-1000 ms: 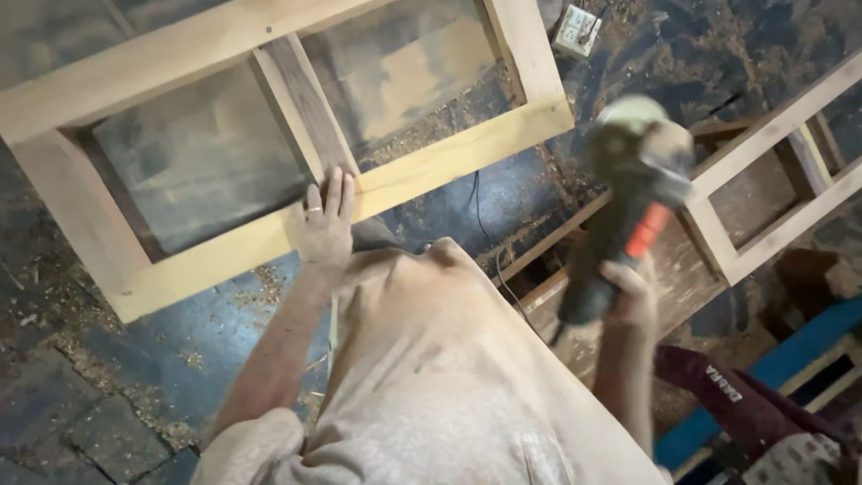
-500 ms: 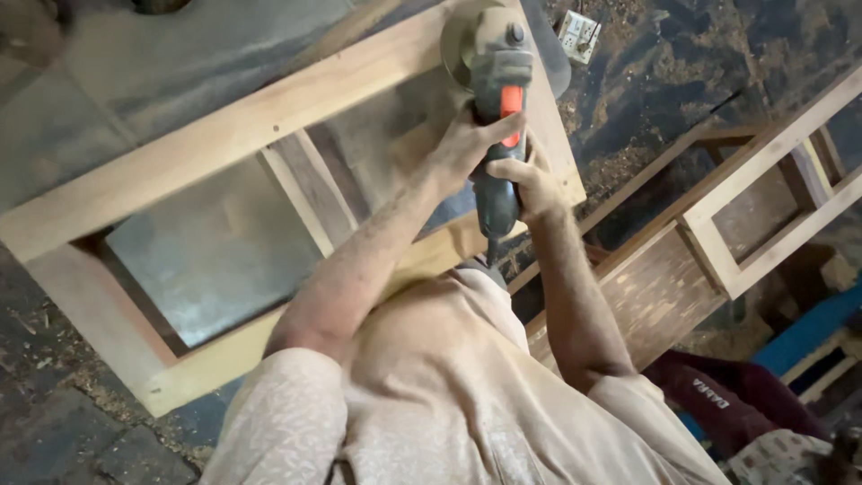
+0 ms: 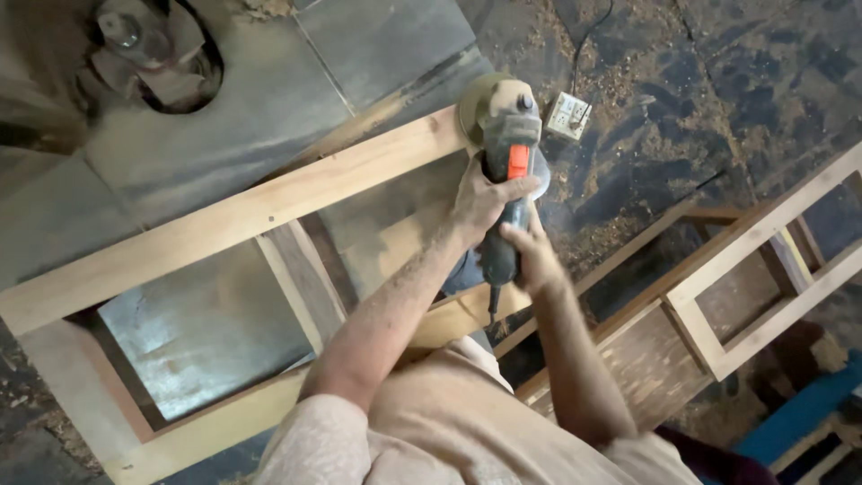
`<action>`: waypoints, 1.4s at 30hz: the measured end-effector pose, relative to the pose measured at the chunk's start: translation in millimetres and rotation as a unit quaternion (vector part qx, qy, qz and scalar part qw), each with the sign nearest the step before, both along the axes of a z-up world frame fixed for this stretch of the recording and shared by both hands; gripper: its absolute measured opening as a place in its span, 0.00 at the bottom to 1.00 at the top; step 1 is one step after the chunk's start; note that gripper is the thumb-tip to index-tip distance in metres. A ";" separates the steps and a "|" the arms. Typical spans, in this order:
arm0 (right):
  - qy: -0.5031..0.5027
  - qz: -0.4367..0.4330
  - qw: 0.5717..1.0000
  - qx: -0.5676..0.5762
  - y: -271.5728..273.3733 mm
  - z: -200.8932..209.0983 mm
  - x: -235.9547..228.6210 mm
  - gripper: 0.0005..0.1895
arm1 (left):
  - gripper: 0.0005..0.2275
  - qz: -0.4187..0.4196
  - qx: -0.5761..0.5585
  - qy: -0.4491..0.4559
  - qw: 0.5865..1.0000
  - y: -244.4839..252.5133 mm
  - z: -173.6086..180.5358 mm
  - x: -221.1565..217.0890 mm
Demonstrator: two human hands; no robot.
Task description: The person uses an angle grinder with a sanding disc to smooth the surfaces of a wooden frame. They repeatedly move the tool along the frame's edges and corners, then flip the frame to sand the opposite side.
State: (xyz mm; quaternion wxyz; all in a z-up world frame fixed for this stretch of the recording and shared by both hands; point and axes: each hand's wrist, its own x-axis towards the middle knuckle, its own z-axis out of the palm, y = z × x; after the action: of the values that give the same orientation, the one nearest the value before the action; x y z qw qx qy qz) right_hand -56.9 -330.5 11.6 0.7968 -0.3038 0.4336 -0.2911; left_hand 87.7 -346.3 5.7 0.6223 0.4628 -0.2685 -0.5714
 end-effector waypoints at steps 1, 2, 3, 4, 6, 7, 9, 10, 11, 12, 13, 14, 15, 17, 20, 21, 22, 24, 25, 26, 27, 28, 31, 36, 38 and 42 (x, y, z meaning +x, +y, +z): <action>-0.007 -0.010 1.000 -0.023 7.3 0.6 0.2 0.41 | 0.30 0.007 -0.010 -0.010 1.000 0.4 -0.8 0.2; -0.014 -0.020 0.999 -0.045 9.3 0.1 1.0 0.41 | 0.31 0.021 0.012 -0.028 0.999 0.9 -1.2 0.8; -0.002 -0.012 0.999 -0.038 14.2 -1.8 0.0 0.41 | 0.32 0.032 0.036 -0.045 0.998 3.6 -2.3 0.0; 0.010 -0.005 0.999 -0.032 15.9 -4.4 -1.4 0.40 | 0.32 0.044 0.060 -0.062 0.995 6.6 -3.2 -0.6; 0.024 0.016 0.999 -0.018 11.6 -11.6 0.5 0.35 | 0.32 0.066 0.054 -0.064 0.994 8.1 -2.9 4.1; 0.029 0.030 0.999 -0.006 11.2 -15.7 2.0 0.31 | 0.32 0.077 0.053 -0.063 0.994 11.7 -3.4 7.2; 0.046 0.040 0.998 0.018 13.5 -22.4 7.2 0.29 | 0.31 0.083 0.054 -0.046 0.994 19.6 -4.3 15.6; 0.058 0.036 0.997 0.031 16.3 -24.2 11.6 0.30 | 0.31 0.086 0.053 -0.038 0.994 24.1 -4.4 20.9; 0.070 0.032 0.996 0.045 23.0 -25.0 16.5 0.31 | 0.30 0.085 0.048 0.001 0.995 31.4 -4.6 26.1; 0.062 0.035 0.997 0.042 31.4 -24.1 22.3 0.32 | 0.30 0.085 0.043 0.041 0.995 39.7 -4.1 31.8; 0.052 0.043 0.997 0.034 34.7 -21.8 32.0 0.33 | 0.29 0.089 0.033 0.078 0.992 43.7 -2.5 40.8; 0.043 0.052 0.997 0.026 38.2 -19.1 42.3 0.35 | 0.28 0.101 0.035 0.050 0.993 48.9 -0.7 50.3; 0.030 0.065 0.997 0.022 46.6 -16.5 49.6 0.35 | 0.27 0.116 0.044 0.024 0.992 60.5 -0.2 56.8; 0.003 0.090 0.996 0.010 60.5 -13.1 65.3 0.34 | 0.25 0.129 0.042 0.017 0.991 80.9 1.4 70.7; -0.004 0.101 0.994 0.034 78.5 -12.2 82.7 0.35 | 0.23 0.138 0.027 0.068 0.988 105.3 4.0 86.7; -0.006 0.102 0.994 0.035 85.3 -13.5 89.2 0.35 | 0.24 0.150 0.033 0.077 0.985 113.6 4.5 92.6; -0.009 0.103 0.994 0.036 92.2 -14.5 94.9 0.35 | 0.25 0.162 0.038 0.085 0.982 122.0 4.9 98.1; -0.007 0.110 0.993 0.040 106.3 -15.9 105.9 0.34 | 0.25 0.165 0.032 0.092 0.981 139.6 5.1 108.7; -0.003 0.116 0.992 0.043 112.9 -15.6 110.3 0.34 | 0.25 0.167 0.030 0.095 0.981 148.6 4.8 113.2; 0.002 0.121 0.992 0.046 119.7 -15.7 115.4 0.33 | 0.25 0.176 0.036 0.077 0.981 157.7 3.9 117.6; 0.006 0.128 0.991 0.046 127.1 -16.0 120.8 0.33 | 0.25 0.185 0.042 0.060 0.980 167.5 2.4 121.8; 0.011 0.135 0.990 0.046 134.0 -16.1 126.0 0.33 | 0.25 0.194 0.048 0.042 0.979 177.5 0.5 126.1; 0.042 0.164 0.985 0.038 151.2 -16.6 142.9 0.31 | 0.26 0.236 -0.015 0.069 0.969 200.3 -4.6 141.1; 0.062 0.192 0.978 0.045 178.6 -17.7 173.9 0.32 | 0.27 0.250 0.025 0.080 0.965 239.7 -4.6 168.2; 0.049 0.197 0.978 0.055 187.8 -19.5 184.3 0.34 | 0.28 0.263 0.033 0.075 0.961 254.2 -3.6 177.6; 0.043 0.243 0.968 0.041 207.6 -21.8 213.3 0.36 | 0.29 0.303 0.058 0.048 0.950 285.7 -1.5 203.8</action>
State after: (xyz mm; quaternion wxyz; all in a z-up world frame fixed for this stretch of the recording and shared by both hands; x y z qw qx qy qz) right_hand 156.4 -122.9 -10.2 0.8360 -0.3796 0.3922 -0.0569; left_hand 291.4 -60.6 4.3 0.7504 0.5297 -0.0513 -0.3919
